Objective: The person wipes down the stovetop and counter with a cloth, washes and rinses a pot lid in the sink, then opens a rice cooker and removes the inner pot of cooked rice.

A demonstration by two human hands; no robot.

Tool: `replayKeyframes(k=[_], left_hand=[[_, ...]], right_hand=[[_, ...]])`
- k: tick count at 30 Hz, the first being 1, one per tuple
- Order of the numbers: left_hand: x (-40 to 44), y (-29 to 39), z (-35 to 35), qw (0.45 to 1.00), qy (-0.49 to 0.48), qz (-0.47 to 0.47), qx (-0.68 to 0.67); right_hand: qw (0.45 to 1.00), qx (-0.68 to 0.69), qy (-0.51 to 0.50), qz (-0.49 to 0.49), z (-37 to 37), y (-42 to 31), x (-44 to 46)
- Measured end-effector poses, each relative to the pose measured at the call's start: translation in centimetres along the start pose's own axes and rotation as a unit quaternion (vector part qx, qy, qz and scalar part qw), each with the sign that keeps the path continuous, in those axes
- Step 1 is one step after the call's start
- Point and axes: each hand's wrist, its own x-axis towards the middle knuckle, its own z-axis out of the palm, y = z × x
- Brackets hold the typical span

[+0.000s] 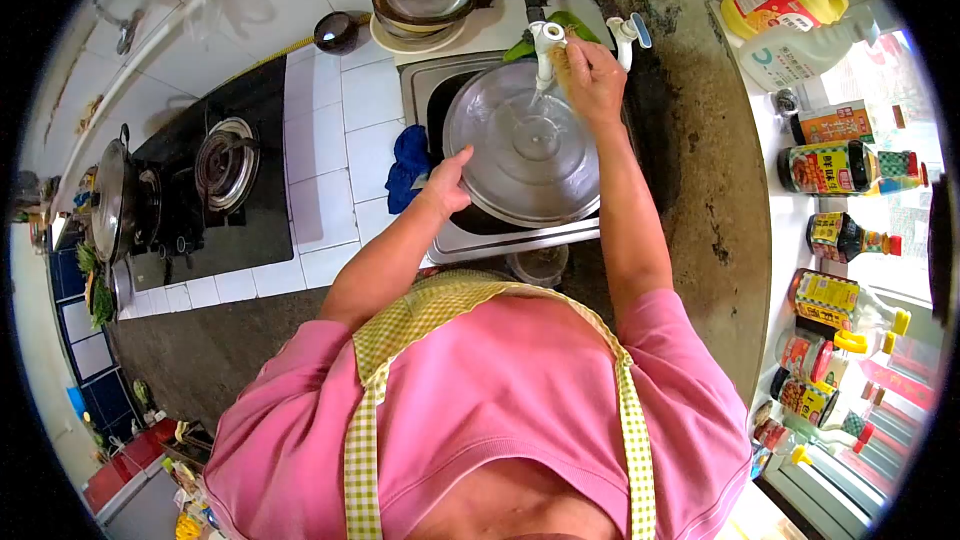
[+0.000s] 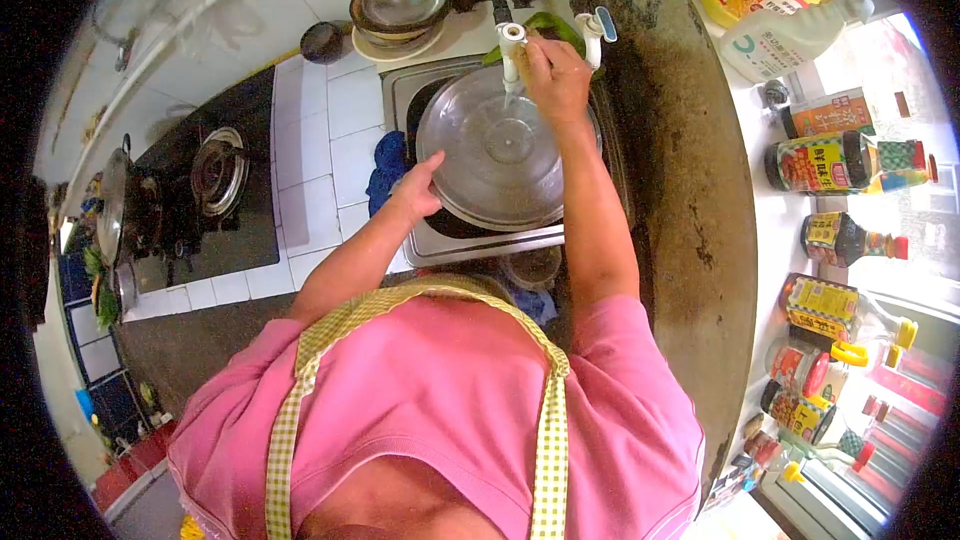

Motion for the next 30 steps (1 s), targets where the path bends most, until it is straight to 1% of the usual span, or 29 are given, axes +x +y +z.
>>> replayKeyframes(k=[2,6,8,10,12,14,15,16,17,18,19,20,21,22,23,24,25,26,28,29,30], left_hand=[[-0.2,0.0,0.1,1.0,0.001,0.0,0.011],[0.1,-0.3,-0.2,1.0,-0.007,-0.007,-0.008],[0.4,-0.4,-0.3,1.0,-0.014,-0.009,0.002],[0.2,-0.5,-0.4,0.999,-0.031,-0.008,-0.001],[0.4,-0.7,-0.4,0.999,-0.046,-0.013,-0.001],[1.2,-1.0,-0.2,0.998,-0.054,-0.011,0.007],[1.4,-1.0,-0.1,0.998,-0.055,-0.018,0.012],[1.4,-0.9,-0.2,0.996,-0.088,0.02,0.016],[1.4,-0.6,-0.3,0.991,-0.123,0.058,0.019],[1.4,-0.5,-0.4,0.984,-0.167,0.068,-0.009],[1.2,-0.3,-0.9,0.972,-0.208,0.104,-0.007],[1.8,0.5,-1.5,0.984,-0.166,0.065,0.005],[2.1,1.1,-1.4,0.992,-0.123,0.025,0.017],[2.4,1.1,-1.2,0.992,-0.124,0.02,0.02],[1.6,1.4,-0.2,0.998,-0.059,0.036,-0.001],[1.2,1.5,0.5,0.998,0.005,0.052,-0.021],[1.4,1.6,0.4,0.999,0.004,0.049,-0.017],[1.6,1.8,-0.1,0.998,0.014,0.054,-0.015],[3.0,1.9,-1.4,0.997,0.039,0.061,-0.004],[2.8,1.9,-1.3,0.997,0.04,0.058,-0.001],[2.5,1.8,-1.0,0.997,0.047,0.055,-0.003]], right_hand=[[1.0,0.025,-0.017,-0.002,0.0,0.6,0.3],[1.0,0.024,-0.013,0.011,0.4,1.4,-1.1],[0.992,-0.023,-0.039,0.117,1.5,2.4,-4.1],[0.973,-0.107,-0.1,0.178,3.0,1.4,-6.9],[0.958,-0.127,-0.154,0.205,5.9,2.2,-9.7],[0.949,-0.121,-0.191,0.221,9.3,1.0,-11.2],[0.949,-0.11,-0.216,0.2,9.7,-1.1,-11.4],[0.949,-0.1,-0.241,0.18,9.7,-3.2,-11.8],[0.959,-0.114,-0.225,0.131,10.5,-2.8,-13.4],[0.955,-0.093,-0.248,0.131,9.7,-4.0,-13.6],[0.951,-0.07,-0.27,0.131,8.7,-5.3,-13.8],[0.952,-0.07,-0.266,0.138,7.6,-6.6,-14.1],[0.94,-0.107,-0.29,0.143,6.3,-7.7,-14.4],[0.927,-0.143,-0.315,0.146,5.0,-8.2,-15.0],[0.926,-0.146,-0.313,0.15,3.8,-8.1,-15.9],[0.941,-0.155,-0.283,0.102,2.7,-7.7,-16.9],[0.952,-0.164,-0.252,0.053,1.6,-7.0,-17.7],[0.953,-0.165,-0.249,0.055,0.5,-6.1,-18.3],[0.961,-0.153,-0.211,0.096,-1.6,-4.3,-19.2],[0.963,-0.158,-0.196,0.097,-2.6,-3.8,-19.2],[0.972,-0.156,-0.154,0.085,-3.2,-3.0,-19.2]])
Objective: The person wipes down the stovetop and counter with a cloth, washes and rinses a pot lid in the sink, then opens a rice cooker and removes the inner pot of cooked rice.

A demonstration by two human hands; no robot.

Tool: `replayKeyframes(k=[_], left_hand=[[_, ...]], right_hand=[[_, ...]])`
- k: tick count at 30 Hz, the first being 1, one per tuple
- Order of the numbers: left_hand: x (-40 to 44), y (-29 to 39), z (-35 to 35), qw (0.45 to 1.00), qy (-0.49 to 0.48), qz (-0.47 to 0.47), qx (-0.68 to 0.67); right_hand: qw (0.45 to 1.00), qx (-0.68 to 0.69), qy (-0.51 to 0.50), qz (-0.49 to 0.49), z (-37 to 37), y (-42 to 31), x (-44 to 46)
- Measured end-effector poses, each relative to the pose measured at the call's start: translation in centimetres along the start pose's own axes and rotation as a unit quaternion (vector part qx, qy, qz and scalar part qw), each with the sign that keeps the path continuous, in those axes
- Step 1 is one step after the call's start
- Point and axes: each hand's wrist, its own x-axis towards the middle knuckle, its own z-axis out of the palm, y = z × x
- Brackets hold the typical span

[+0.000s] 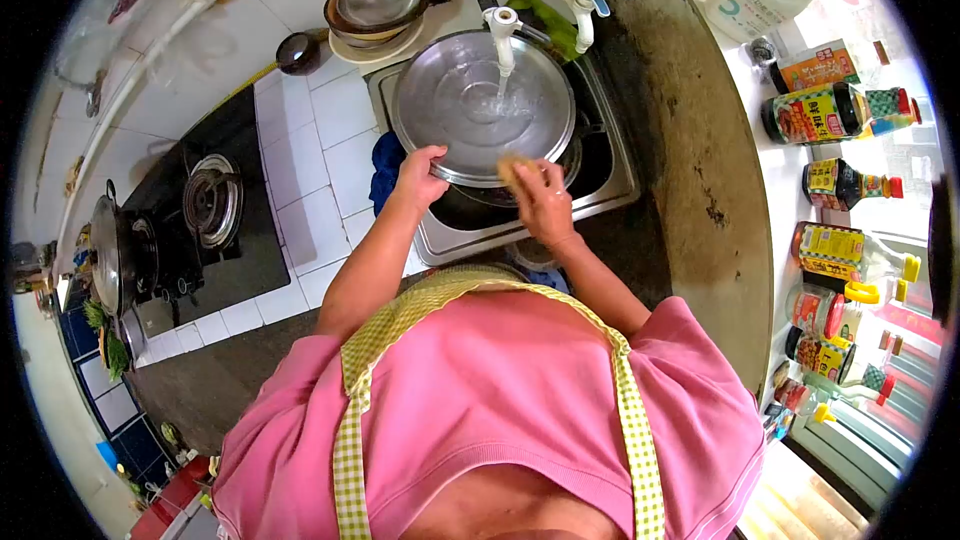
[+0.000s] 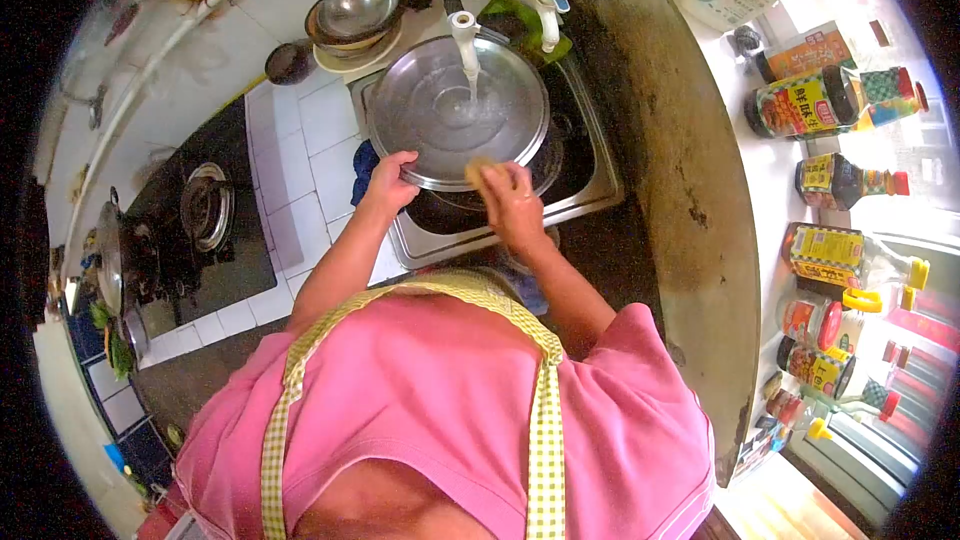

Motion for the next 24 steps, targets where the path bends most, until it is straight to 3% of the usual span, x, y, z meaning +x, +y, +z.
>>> replayKeyframes(k=[3,5,8,9,12,14,17,18,19,21,24], left_hand=[[-1.4,0.1,0.5,1.0,0.001,-0.014,-0.001],[-1.3,0.4,-0.1,1.0,-0.004,-0.022,0.0],[-0.5,0.0,-1.5,0.997,-0.034,-0.072,-0.007],[-1.0,-0.7,-1.5,0.998,-0.031,-0.063,0.004],[-1.6,-1.6,-2.1,0.996,-0.038,-0.072,0.021],[-0.7,-2.4,-3.0,0.993,-0.056,-0.096,0.039],[-1.8,-3.4,-2.1,0.99,-0.07,-0.1,0.076],[-2.5,-3.6,-1.6,0.99,-0.07,-0.095,0.074],[-3.1,-3.8,-1.1,0.988,-0.09,-0.1,0.075],[-3.1,-3.9,-0.6,0.986,-0.111,-0.103,0.075],[-2.6,-3.6,-0.5,0.987,-0.084,-0.107,0.084]], right_hand=[[0.989,0.002,0.145,0.024,-0.2,3.9,1.5],[0.991,0.038,0.073,0.101,-0.8,6.9,2.8],[0.99,-0.011,0.0,0.142,-2.4,9.4,7.0],[0.972,0.067,-0.066,0.213,-2.5,10.6,8.7],[0.965,0.045,-0.106,0.237,-1.7,12.1,13.1],[0.951,-0.034,-0.196,0.237,-0.9,11.7,16.1],[0.941,0.028,-0.177,0.287,2.0,9.5,18.9],[0.965,-0.1,-0.206,0.125,3.0,8.5,19.3],[0.947,-0.225,-0.224,-0.043,4.2,7.4,19.8],[0.971,0.022,-0.158,0.178,9.2,6.4,19.1],[0.978,0.132,-0.151,0.051,11.1,3.1,17.4]])
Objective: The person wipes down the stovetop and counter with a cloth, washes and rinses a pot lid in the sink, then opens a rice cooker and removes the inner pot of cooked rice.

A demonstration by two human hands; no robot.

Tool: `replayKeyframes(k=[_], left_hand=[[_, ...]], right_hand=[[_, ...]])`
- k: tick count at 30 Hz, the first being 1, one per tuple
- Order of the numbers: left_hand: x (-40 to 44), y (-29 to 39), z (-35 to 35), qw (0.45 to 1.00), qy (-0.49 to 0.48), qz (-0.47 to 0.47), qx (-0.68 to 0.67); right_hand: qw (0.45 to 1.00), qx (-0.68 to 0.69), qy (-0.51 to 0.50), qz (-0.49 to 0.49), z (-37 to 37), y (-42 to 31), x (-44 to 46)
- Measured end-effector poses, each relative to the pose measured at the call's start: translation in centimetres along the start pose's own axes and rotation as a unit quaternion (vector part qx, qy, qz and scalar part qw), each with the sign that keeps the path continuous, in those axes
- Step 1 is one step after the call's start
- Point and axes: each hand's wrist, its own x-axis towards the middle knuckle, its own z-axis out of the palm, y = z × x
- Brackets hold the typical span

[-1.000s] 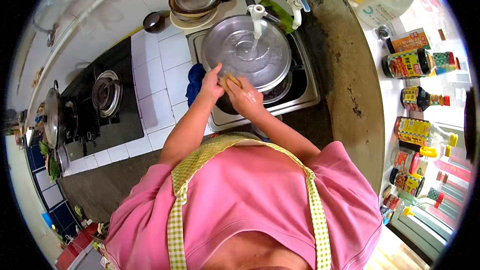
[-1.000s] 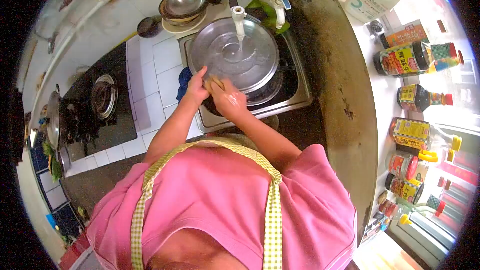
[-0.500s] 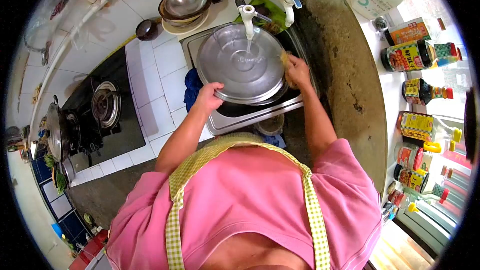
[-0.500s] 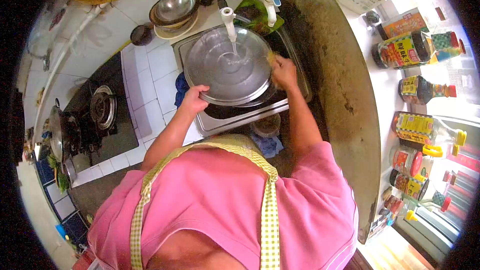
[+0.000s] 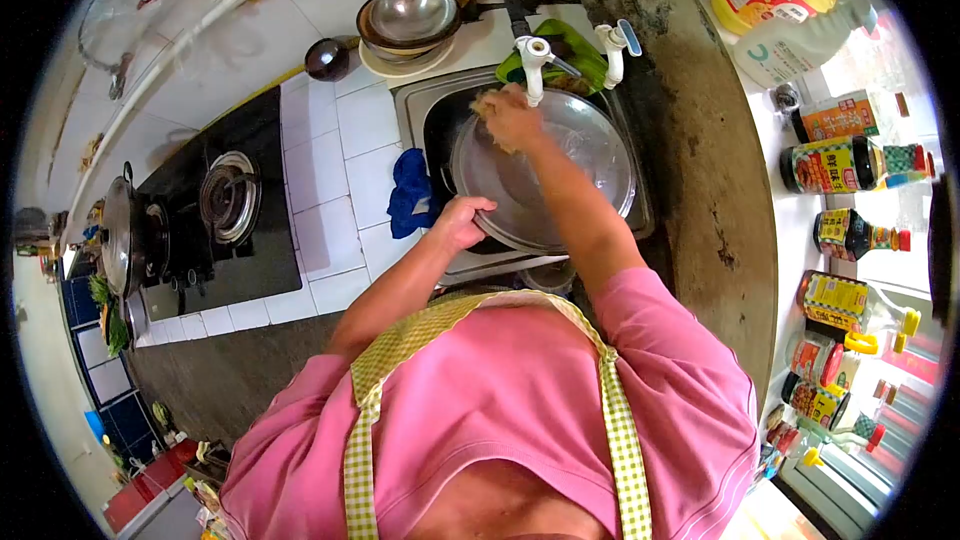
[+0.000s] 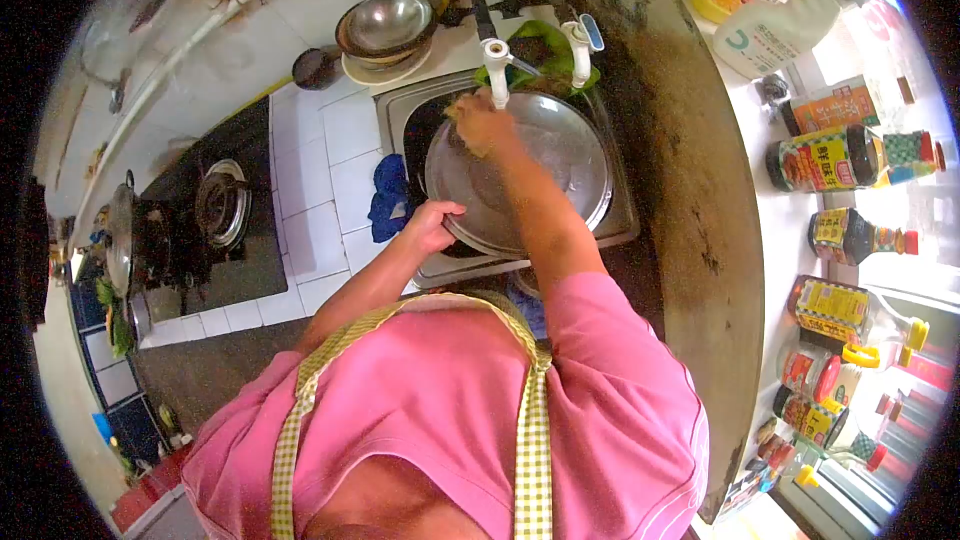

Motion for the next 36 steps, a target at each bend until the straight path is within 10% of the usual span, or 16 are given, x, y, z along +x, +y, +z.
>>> replayKeyframes(k=[6,13,17,19,22,36], left_hand=[[2.3,1.3,-2.3,0.998,-0.045,0.029,-0.046],[1.6,3.1,-2.4,0.998,0.002,0.055,-0.045],[1.7,3.2,-1.4,0.999,0.011,0.033,-0.026],[2.5,3.0,-0.2,0.999,-0.002,0.027,-0.035],[5.0,3.3,1.0,0.998,-0.019,0.018,-0.05],[13.1,5.5,5.1,0.995,-0.007,-0.051,0.082]], right_hand=[[0.962,-0.097,-0.055,-0.25,0.4,-5.4,-7.3],[0.956,-0.23,-0.178,-0.034,-4.7,0.8,-13.4],[0.937,-0.299,0.065,0.172,-11.2,3.6,-12.1],[0.939,0.179,0.197,0.217,-14.0,4.3,-10.4],[0.888,0.314,0.092,0.322,-17.3,3.7,-10.0],[0.888,0.245,0.24,0.306,-19.8,5.0,-14.8]])
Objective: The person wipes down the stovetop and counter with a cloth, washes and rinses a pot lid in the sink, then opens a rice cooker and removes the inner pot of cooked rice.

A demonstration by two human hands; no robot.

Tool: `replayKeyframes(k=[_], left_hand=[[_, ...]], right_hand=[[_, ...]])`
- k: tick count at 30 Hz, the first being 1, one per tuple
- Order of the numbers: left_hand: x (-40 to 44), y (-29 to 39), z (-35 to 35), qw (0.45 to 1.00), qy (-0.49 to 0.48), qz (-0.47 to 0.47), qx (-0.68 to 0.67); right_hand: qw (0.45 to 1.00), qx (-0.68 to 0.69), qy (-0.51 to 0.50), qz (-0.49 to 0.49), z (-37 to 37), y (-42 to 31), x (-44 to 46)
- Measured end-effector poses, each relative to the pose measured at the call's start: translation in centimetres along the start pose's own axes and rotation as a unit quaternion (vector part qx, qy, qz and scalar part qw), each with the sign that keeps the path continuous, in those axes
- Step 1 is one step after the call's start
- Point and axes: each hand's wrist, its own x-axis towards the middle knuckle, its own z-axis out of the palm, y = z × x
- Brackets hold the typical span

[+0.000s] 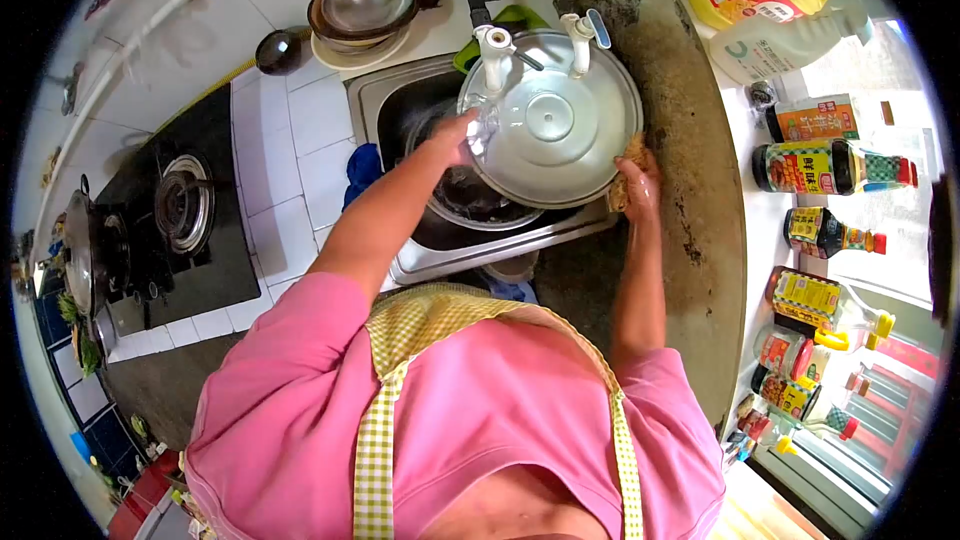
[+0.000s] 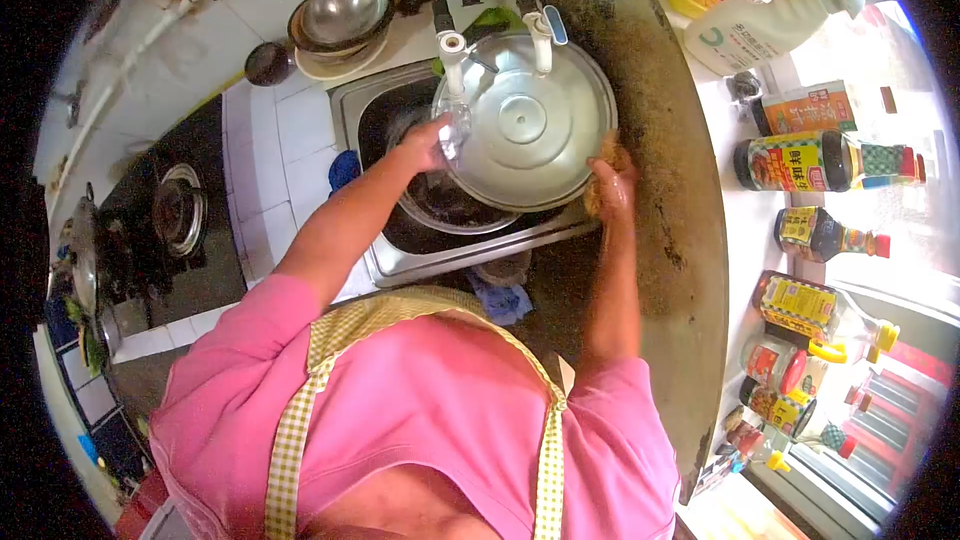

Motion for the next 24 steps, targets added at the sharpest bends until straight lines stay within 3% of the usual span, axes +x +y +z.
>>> replayKeyframes(k=[3,4,6,8,11,14,16,19,21,23,24], left_hand=[[-3.8,2.5,-0.4,0.98,0.131,0.057,0.142],[-6.0,3.3,-0.5,0.974,0.108,0.078,0.185],[-9.1,4.6,-1.1,0.944,0.072,0.144,0.288],[-11.8,5.2,-1.0,0.958,0.113,0.116,0.238],[-14.8,6.1,-3.1,0.96,0.052,0.177,0.21],[-18.8,5.7,-2.2,0.991,0.013,0.1,0.089],[-21.3,4.9,-1.2,0.989,0.059,0.077,0.108],[-22.4,4.7,-3.2,0.978,0.044,0.111,0.168],[-23.8,4.2,-2.7,0.978,0.053,0.138,0.149],[-25.7,3.8,-1.8,0.959,0.11,0.2,0.166],[-26.4,3.8,-2.0,0.952,0.14,0.21,0.174]], right_hand=[[0.994,0.098,-0.038,0.025,1.5,3.5,0.7],[0.981,0.175,-0.081,0.029,2.4,5.2,1.2],[0.973,0.196,-0.081,0.088,4.5,5.4,0.2],[0.957,0.236,-0.093,0.138,6.2,6.1,-0.4],[0.911,0.342,-0.166,0.162,8.6,6.5,-2.1],[0.877,0.36,-0.226,0.224,10.4,8.7,-2.1],[0.875,0.348,-0.241,0.236,11.8,8.6,-2.7],[0.867,0.319,-0.288,0.251,13.3,9.0,-2.8],[0.892,0.221,-0.32,0.231,14.5,8.8,-3.0],[0.905,0.176,-0.316,0.223,14.9,8.2,-2.4],[0.932,0.09,-0.286,0.205,15.5,8.6,-1.1]])
